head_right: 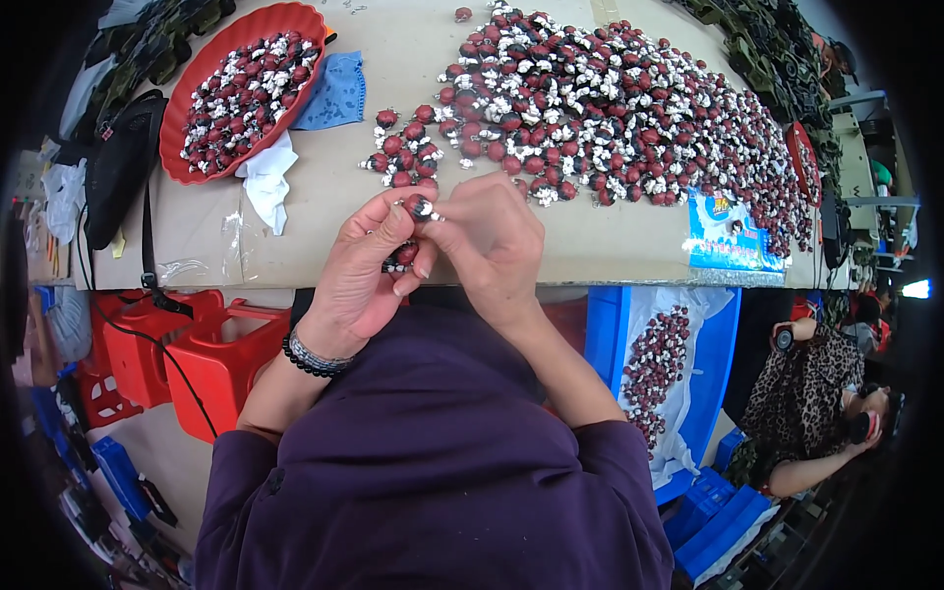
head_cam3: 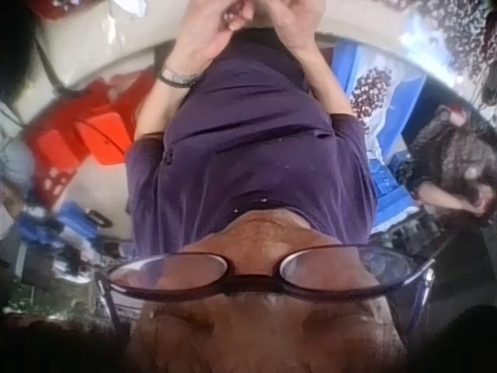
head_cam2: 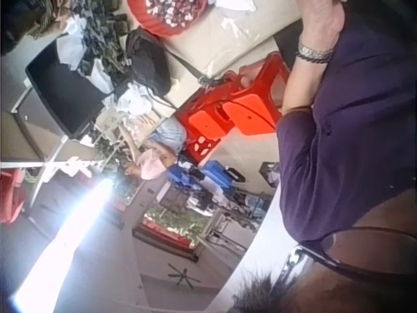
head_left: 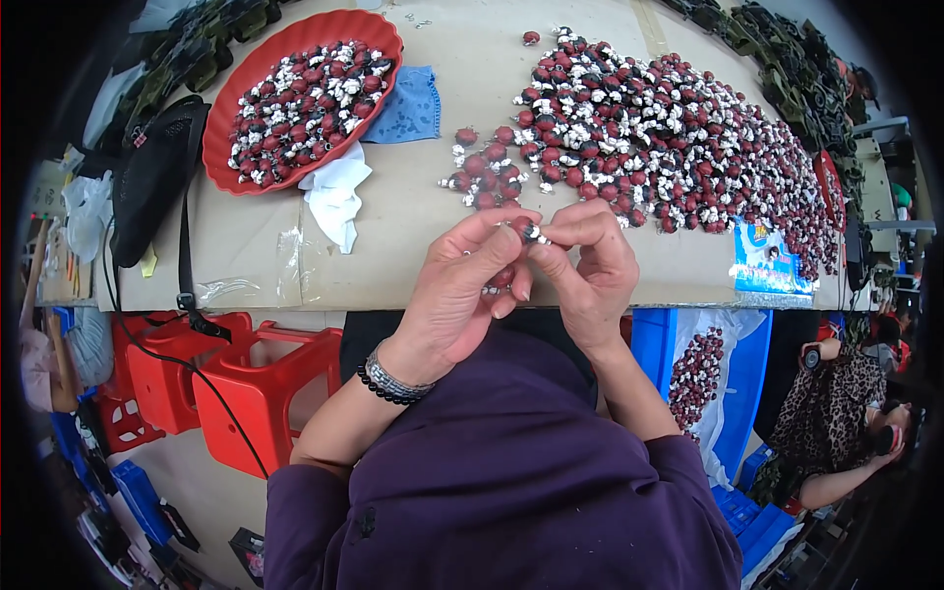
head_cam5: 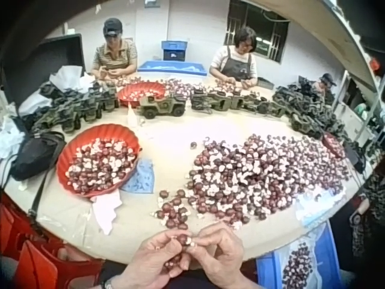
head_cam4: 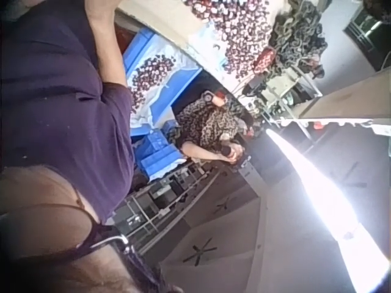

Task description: The person gathers figurine pieces across the workbench by hand, then assembles the figurines by fitting the components together by hand.

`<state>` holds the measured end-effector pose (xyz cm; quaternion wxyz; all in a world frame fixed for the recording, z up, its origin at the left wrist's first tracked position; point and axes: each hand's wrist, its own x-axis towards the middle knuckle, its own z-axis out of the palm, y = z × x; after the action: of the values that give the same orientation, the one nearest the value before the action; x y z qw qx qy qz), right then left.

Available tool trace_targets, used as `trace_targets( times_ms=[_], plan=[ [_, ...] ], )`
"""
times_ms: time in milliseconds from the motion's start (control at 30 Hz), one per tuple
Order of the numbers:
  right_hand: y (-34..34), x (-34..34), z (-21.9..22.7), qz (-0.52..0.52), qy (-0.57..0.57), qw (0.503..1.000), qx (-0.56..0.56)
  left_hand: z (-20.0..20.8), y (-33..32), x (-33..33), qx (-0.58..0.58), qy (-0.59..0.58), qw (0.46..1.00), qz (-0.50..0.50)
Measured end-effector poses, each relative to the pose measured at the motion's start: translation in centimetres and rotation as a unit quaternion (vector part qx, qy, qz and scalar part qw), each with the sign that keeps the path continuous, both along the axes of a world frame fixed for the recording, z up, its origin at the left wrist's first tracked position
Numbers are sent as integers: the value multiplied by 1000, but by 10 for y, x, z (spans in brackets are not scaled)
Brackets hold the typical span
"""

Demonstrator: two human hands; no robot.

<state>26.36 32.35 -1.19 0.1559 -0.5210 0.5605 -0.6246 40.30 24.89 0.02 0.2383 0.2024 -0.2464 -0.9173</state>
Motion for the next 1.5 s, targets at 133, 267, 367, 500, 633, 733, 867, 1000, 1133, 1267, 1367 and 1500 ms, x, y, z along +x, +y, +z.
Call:
trace_targets(
  times_ms=[133, 267, 367, 500, 633, 733, 867, 1000, 1133, 1267, 1367, 1500],
  plan=[
    [0, 8, -6, 5, -48, 999, -8, 0, 1, 3, 1, -15, 1000, 14],
    [3, 13, 0, 36, -55, 998, 13, -4, 1, 6, -1, -28, 1000, 4],
    [2, 16, 1, 36, -83, 996, 24, -6, 1, 7, -2, -41, 999, -2],
    [-1, 13, -2, -20, 35, 999, -28, -1, 3, 6, -3, -51, 999, -6],
    [-4, 6, 0, -88, 306, 943, -99, 1, 5, 8, -51, -53, 997, 1],
    [-5, 8, -2, -81, 354, 922, -132, -6, 4, 10, -64, -43, 997, -8],
    [-6, 6, 2, -33, 327, 933, -150, -9, 2, 11, -35, 8, 999, -7],
    [-2, 7, 2, -14, 281, 947, -154, -14, 0, 13, -18, 32, 999, 10],
    [2, 1, 4, -40, 224, 967, -113, -20, -6, 16, -19, 104, 994, 2],
    [-5, -5, 0, -104, 207, 970, -71, -24, -7, 18, 16, 130, 991, 0],
    [-9, -6, -1, -130, 203, 971, 3, -24, -8, 18, 27, 131, 991, -1],
    [-13, -6, 1, -115, 269, 954, 68, -25, -9, 21, 36, 137, 990, 1]
  ],
)
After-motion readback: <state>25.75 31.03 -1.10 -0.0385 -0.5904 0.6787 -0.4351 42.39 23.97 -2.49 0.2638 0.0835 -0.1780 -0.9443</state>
